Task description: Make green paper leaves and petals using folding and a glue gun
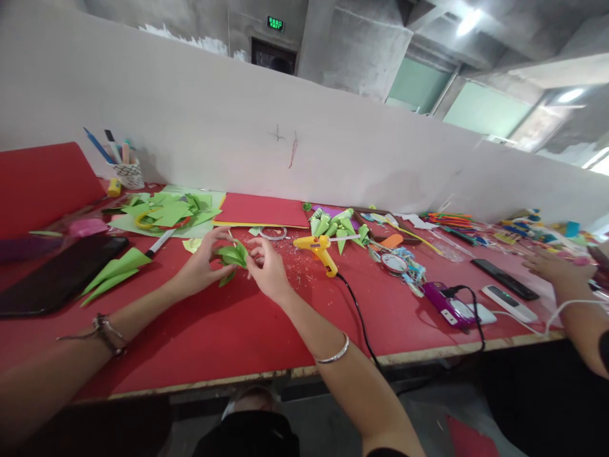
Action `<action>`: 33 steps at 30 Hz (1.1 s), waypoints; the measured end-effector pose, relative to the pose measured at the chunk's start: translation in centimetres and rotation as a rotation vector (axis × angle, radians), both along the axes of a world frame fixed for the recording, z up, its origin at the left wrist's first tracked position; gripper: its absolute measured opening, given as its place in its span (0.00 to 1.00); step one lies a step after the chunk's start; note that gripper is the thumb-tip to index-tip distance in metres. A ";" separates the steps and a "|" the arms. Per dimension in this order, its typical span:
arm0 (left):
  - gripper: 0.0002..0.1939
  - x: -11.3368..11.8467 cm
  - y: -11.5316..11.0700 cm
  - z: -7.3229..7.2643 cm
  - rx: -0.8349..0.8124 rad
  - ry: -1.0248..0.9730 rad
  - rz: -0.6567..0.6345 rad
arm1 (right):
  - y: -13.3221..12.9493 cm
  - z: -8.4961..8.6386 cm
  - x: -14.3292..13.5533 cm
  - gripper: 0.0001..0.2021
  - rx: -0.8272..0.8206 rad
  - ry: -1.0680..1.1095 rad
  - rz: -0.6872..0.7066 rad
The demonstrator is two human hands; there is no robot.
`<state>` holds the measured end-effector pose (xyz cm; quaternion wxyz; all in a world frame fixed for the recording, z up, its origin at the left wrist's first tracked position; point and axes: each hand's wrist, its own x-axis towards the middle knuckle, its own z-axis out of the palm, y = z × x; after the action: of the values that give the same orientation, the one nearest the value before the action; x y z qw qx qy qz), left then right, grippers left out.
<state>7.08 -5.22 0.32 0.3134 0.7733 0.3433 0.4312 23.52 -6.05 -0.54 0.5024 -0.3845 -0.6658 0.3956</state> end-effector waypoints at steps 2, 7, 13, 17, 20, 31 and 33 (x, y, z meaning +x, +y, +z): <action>0.32 -0.1 0.1 0.0 -0.034 -0.063 -0.032 | 0.1 -0.1 0.0 0.13 -0.038 0.019 0.024; 0.30 -0.4 0.4 -0.2 -0.094 -0.102 -0.058 | 0.1 -0.1 -0.1 0.15 -0.140 0.054 0.019; 0.24 -0.4 0.9 -0.3 -0.154 -0.270 -0.058 | 0.0 0.2 -0.1 0.17 -0.179 0.067 0.010; 0.27 -0.5 1.1 -0.2 -0.194 -0.304 -0.042 | 0.1 0.2 -0.2 0.17 -0.209 0.105 -0.003; 0.25 -0.6 1.2 -0.4 -0.178 -0.238 -0.029 | 0.1 0.2 -0.2 0.16 -0.227 0.118 -0.005; 0.26 -1.2 1.7 -0.9 -0.282 -0.260 -0.029 | 0.1 0.2 0.0 0.18 -0.117 0.033 0.023; 0.26 -1.3 1.7 -0.7 -0.325 -0.280 -0.019 | -0.2 0.6 0.2 0.22 0.045 -0.078 0.025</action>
<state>5.81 -3.51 -0.40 0.4826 0.6483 0.3542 0.4705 23.76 -6.24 0.09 0.4796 -0.3797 -0.6985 0.3714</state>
